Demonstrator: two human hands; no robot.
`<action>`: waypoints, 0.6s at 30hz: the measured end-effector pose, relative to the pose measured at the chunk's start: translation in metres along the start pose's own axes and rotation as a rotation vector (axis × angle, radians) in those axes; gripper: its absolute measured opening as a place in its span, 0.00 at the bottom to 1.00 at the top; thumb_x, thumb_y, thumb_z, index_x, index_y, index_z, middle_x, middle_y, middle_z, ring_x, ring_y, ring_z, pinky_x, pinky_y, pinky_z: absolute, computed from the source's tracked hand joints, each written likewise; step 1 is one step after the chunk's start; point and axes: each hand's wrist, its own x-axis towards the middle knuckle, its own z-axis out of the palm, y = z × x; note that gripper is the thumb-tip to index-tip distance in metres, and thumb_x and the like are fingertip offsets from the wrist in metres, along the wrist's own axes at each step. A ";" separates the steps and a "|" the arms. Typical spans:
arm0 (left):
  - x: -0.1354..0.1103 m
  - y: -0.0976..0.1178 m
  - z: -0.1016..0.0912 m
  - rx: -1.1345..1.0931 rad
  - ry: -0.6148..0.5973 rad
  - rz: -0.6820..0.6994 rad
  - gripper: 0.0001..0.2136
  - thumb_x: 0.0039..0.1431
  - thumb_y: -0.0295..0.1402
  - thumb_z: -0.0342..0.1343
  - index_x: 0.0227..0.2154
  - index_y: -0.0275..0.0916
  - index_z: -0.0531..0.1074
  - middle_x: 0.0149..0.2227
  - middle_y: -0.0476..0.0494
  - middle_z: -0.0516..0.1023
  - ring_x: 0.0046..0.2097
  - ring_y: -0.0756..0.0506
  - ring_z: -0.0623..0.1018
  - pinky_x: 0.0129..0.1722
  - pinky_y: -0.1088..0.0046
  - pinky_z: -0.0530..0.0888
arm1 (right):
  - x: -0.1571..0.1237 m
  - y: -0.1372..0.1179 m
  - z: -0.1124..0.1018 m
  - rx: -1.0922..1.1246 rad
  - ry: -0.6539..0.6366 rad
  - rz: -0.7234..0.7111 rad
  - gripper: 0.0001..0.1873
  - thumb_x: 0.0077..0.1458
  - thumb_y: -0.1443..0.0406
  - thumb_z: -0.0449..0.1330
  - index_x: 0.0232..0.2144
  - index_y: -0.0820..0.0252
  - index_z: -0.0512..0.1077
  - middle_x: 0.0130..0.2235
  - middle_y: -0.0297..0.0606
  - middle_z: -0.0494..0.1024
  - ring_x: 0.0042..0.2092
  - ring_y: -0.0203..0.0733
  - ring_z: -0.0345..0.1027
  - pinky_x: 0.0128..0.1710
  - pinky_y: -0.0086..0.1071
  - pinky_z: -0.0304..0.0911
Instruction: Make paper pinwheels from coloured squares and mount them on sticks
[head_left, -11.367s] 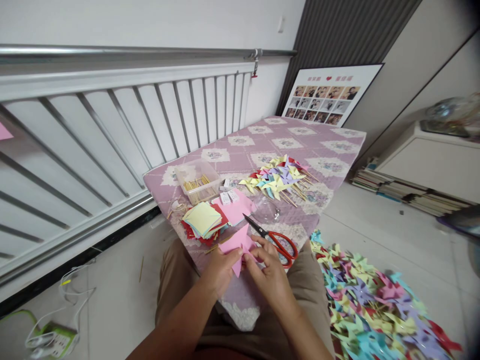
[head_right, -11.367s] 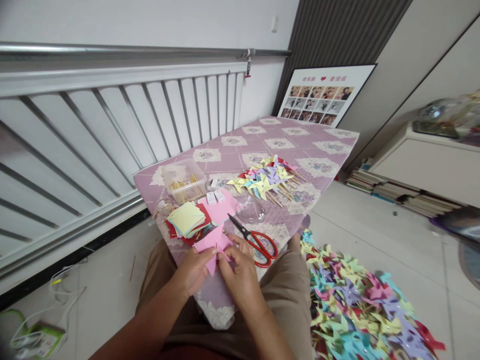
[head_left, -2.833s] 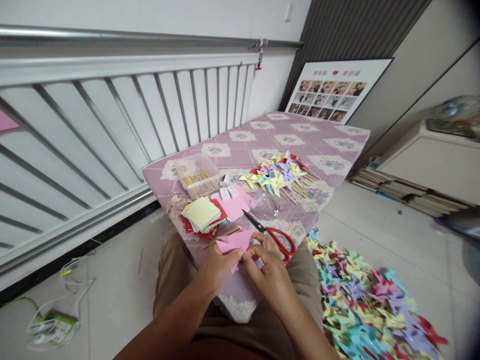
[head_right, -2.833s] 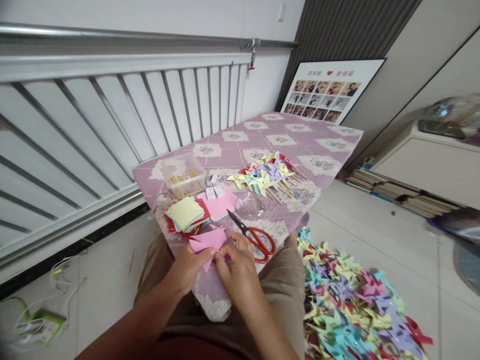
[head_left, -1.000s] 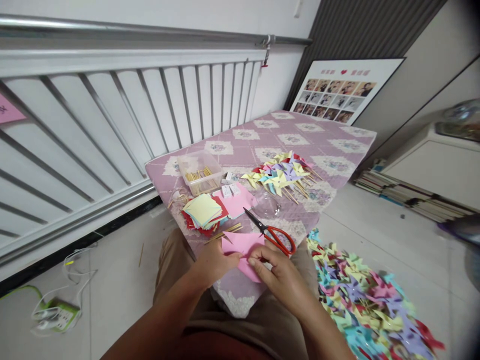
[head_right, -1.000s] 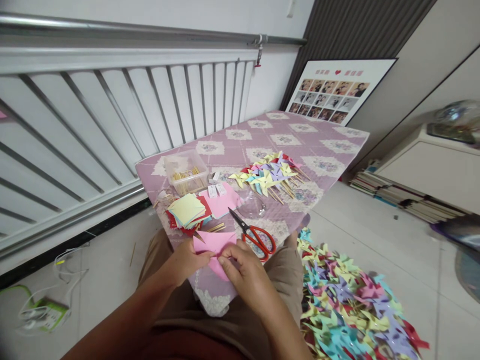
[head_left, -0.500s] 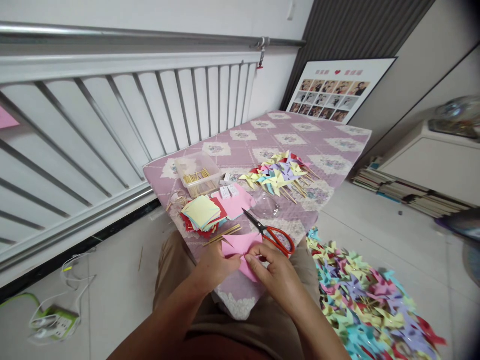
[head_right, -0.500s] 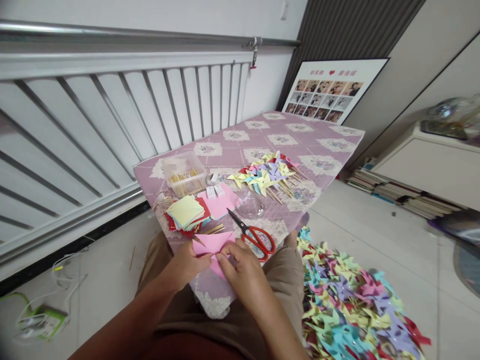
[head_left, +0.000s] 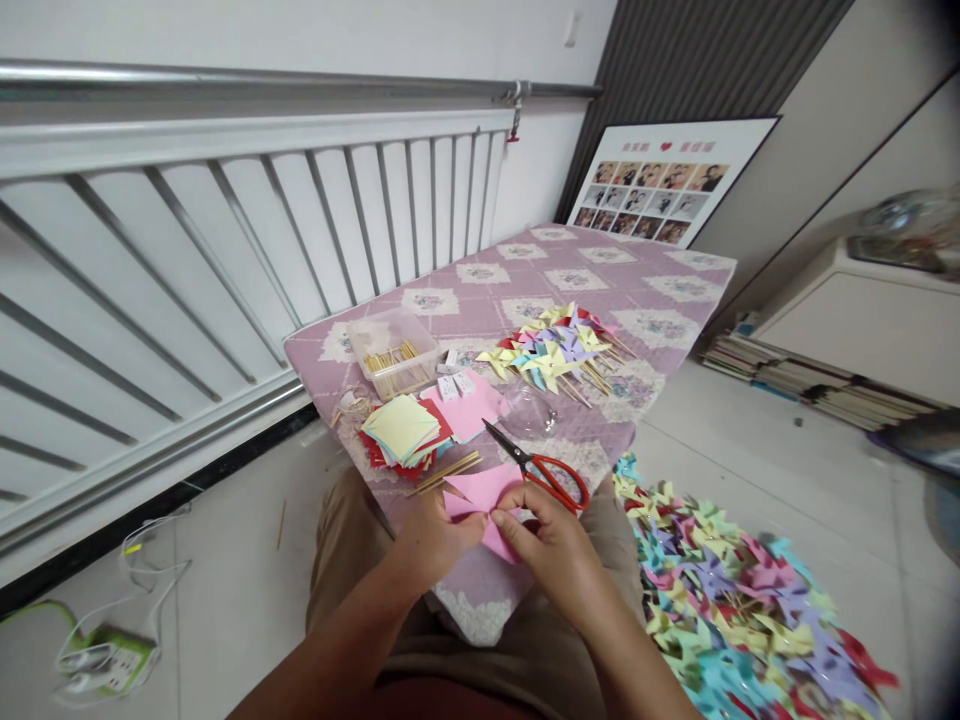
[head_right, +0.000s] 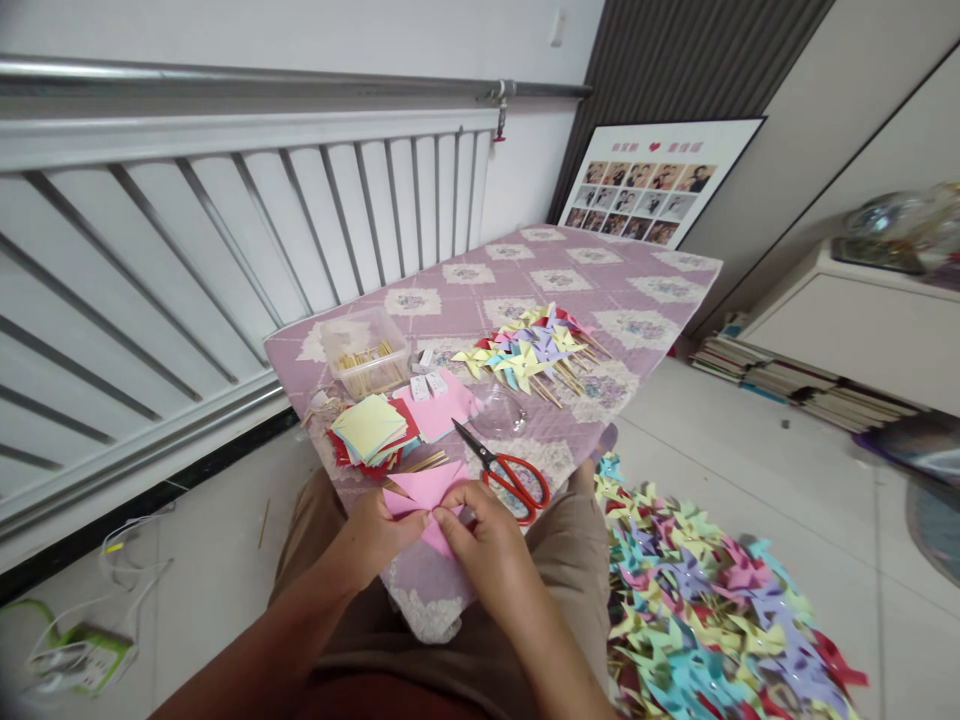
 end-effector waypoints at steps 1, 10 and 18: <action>0.000 0.000 0.000 -0.010 -0.001 0.011 0.06 0.48 0.27 0.54 0.26 0.37 0.77 0.30 0.45 0.79 0.34 0.42 0.76 0.38 0.66 0.73 | 0.000 0.001 0.001 0.027 0.004 0.007 0.07 0.57 0.63 0.57 0.28 0.56 0.69 0.30 0.34 0.72 0.34 0.41 0.66 0.36 0.32 0.61; 0.000 0.000 0.001 -0.038 0.012 0.028 0.05 0.47 0.27 0.55 0.24 0.39 0.75 0.29 0.47 0.79 0.34 0.41 0.76 0.39 0.64 0.74 | -0.002 0.006 0.003 0.126 0.013 0.029 0.07 0.57 0.62 0.58 0.27 0.56 0.68 0.28 0.31 0.69 0.31 0.37 0.64 0.30 0.29 0.60; 0.001 0.002 0.000 -0.112 -0.018 0.036 0.16 0.47 0.25 0.56 0.41 0.39 0.77 0.41 0.43 0.82 0.48 0.39 0.77 0.53 0.60 0.71 | -0.002 0.012 0.010 0.321 0.053 0.106 0.23 0.53 0.63 0.60 0.51 0.53 0.60 0.38 0.37 0.74 0.37 0.42 0.71 0.37 0.34 0.69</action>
